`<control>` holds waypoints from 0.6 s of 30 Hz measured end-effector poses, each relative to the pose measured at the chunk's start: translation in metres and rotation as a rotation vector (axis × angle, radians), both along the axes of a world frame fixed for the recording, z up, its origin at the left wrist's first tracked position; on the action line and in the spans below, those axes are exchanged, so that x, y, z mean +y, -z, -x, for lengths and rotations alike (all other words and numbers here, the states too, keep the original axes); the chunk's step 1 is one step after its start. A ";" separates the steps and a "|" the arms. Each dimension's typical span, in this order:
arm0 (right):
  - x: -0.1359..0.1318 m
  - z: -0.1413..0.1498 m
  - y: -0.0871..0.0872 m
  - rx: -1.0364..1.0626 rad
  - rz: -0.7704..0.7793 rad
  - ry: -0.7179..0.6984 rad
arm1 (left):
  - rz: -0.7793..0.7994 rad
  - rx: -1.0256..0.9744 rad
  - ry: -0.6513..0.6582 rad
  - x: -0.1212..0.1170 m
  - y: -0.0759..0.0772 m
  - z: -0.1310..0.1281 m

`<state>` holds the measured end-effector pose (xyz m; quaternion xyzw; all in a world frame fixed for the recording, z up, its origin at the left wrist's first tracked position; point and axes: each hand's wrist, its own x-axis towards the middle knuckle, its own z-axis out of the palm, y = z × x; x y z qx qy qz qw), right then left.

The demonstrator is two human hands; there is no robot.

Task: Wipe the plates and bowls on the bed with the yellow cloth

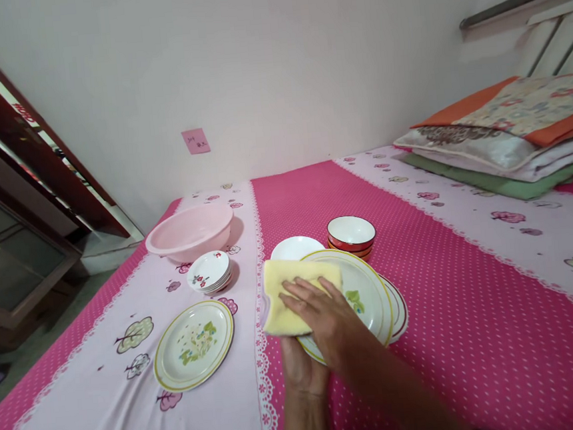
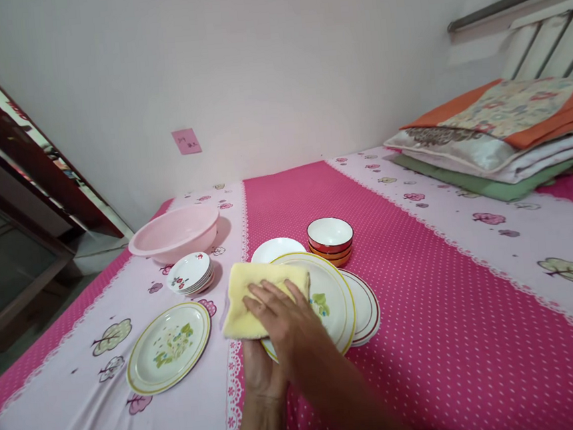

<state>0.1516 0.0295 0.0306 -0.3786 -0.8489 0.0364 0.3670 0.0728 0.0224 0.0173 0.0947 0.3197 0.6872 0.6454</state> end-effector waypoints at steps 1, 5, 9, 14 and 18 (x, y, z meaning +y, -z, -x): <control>0.002 -0.006 -0.003 -0.014 -0.003 0.027 | -0.030 -0.096 0.042 0.001 0.001 -0.001; 0.012 -0.030 -0.012 -0.065 0.011 0.144 | -0.191 -0.325 0.192 0.003 0.009 0.004; 0.018 -0.045 -0.012 -0.126 0.065 0.211 | -0.254 -0.310 0.213 0.004 0.012 0.015; 0.002 -0.047 -0.012 -0.153 0.111 0.080 | -0.203 -0.272 0.037 0.009 0.010 0.040; -0.020 -0.041 -0.005 -0.124 0.074 -0.112 | -0.197 -0.263 -0.023 0.011 0.013 0.063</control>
